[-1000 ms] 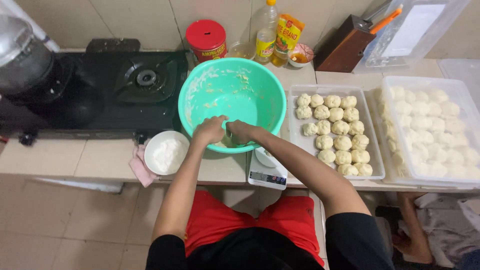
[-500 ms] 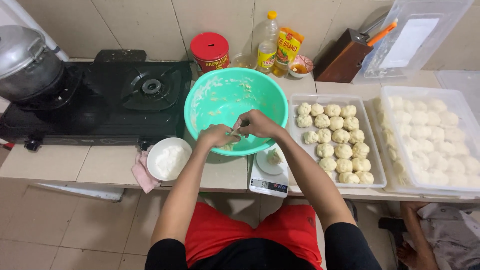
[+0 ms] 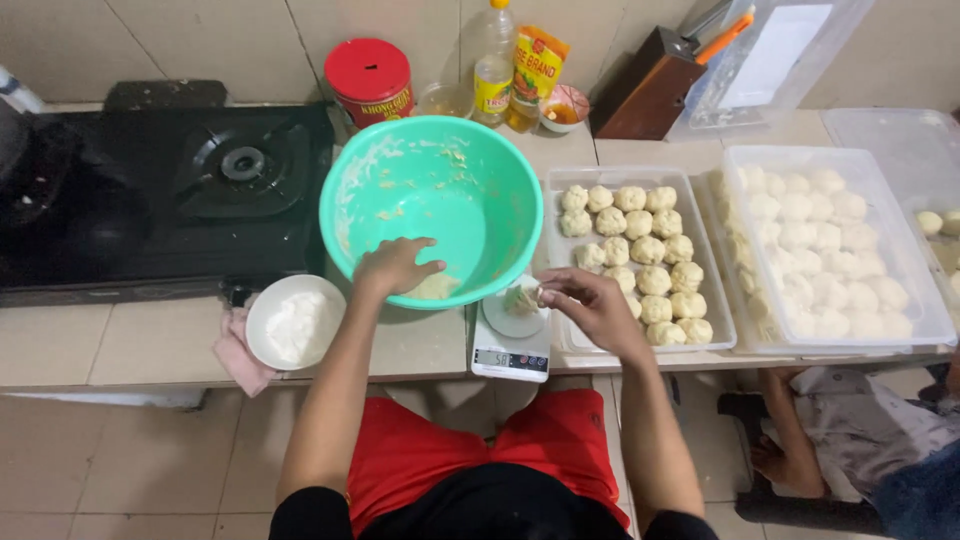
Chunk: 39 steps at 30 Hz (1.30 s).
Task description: Portioning dough from a bowl, shaping it into balls, weighing them on a scale for consistency, and placing them in a tray.
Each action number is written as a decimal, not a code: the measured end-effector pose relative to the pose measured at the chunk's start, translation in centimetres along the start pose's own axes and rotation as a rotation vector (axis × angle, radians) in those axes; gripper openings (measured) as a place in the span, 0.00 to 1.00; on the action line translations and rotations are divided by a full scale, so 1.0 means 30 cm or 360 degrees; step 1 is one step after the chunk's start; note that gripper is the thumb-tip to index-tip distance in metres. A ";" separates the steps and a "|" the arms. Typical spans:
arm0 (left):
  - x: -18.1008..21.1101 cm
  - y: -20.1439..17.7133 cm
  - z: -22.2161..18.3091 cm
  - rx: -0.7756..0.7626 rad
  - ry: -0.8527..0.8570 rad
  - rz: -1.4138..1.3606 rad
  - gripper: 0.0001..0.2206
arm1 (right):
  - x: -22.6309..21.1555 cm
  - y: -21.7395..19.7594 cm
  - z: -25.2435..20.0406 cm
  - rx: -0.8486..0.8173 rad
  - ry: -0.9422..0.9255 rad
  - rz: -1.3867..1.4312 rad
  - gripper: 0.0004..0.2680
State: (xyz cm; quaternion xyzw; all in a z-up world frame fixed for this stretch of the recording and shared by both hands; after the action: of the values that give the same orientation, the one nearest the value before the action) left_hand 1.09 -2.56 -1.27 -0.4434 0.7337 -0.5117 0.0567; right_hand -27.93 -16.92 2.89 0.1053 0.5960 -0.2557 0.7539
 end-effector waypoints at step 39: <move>0.012 0.008 0.001 0.0030 0.0005 0.0112 0.26 | 0.231 0.077 -0.076 0.0622 -0.0275 -0.0617 0.02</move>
State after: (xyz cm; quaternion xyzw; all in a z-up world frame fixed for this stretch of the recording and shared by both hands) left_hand 0.74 -2.82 -1.34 -0.4161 0.7441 -0.5169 0.0777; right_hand -27.57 -15.72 -4.67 0.1104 0.4780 -0.5130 0.7043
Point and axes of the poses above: each hand's wrist, its own z-axis towards the middle knuckle, its own y-axis out of the palm, x = y × z, the point moved 1 cm from there along z, towards the middle knuckle, and after that the axes turned 6 degrees about -y, right-handed, at the moved point
